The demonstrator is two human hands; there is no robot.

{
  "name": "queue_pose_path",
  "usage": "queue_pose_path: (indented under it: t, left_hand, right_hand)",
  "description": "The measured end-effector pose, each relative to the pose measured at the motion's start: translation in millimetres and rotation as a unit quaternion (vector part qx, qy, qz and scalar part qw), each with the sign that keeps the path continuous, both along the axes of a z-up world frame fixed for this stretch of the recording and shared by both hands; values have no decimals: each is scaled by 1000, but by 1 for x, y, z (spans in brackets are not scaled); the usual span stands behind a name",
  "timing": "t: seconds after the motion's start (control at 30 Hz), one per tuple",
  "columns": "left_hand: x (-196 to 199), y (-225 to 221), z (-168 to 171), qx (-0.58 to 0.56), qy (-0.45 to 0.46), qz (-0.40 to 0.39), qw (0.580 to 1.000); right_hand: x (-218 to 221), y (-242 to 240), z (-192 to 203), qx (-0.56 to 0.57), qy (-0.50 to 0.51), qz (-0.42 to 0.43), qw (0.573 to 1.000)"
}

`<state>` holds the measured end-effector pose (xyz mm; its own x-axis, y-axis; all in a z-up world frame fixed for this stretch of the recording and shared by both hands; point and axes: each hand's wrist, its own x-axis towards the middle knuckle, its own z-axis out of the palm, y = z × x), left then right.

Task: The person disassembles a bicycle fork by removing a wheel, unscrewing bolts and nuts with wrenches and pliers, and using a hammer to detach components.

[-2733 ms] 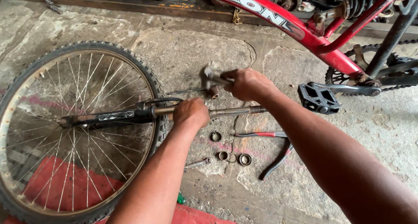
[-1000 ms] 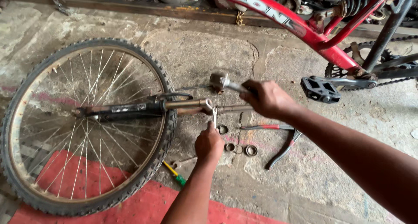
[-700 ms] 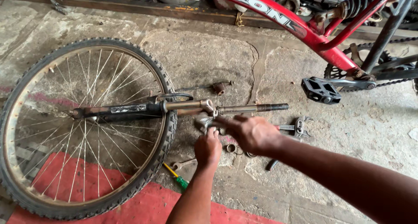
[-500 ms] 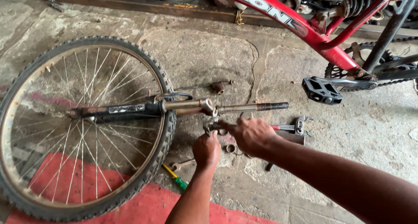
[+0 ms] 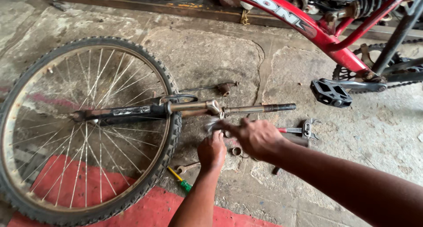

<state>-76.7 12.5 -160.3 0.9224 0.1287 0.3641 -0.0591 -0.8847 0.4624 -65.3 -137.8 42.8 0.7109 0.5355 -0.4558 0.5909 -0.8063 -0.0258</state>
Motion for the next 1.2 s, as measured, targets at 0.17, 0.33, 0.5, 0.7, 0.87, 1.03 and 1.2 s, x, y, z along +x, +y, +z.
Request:
queue_pose_path:
  t: [0.17,0.33,0.5,0.7,0.87,1.03,1.2]
  left_hand:
    - [-3,-5,40,-16,92,-6,996]
    - [23,-9,82,-33,171,23,984]
    - [29,-5,98,-102,270,36,957]
    - [-28,39,73,-72,152,35,985]
    - [-52,66,46,-51,156,82,983]
    - [-52,67,42,-44,205,120,970]
    - [-47,69,31,-23,158,93,983]
  right_hand:
    - [15,-19,1,11,36,-129,991]
    - [62,-38,4,249,-91,-164,950]
    - [86,-52,-8,299,-50,-253,919]
    - [27,-56,-78,277,105,-168,940]
    - [-41,-43,-121,126,200,-64,970]
    - [-62,-26,-124,244,292,-10,925]
    - [10,-11,-105,227,91,-56,968]
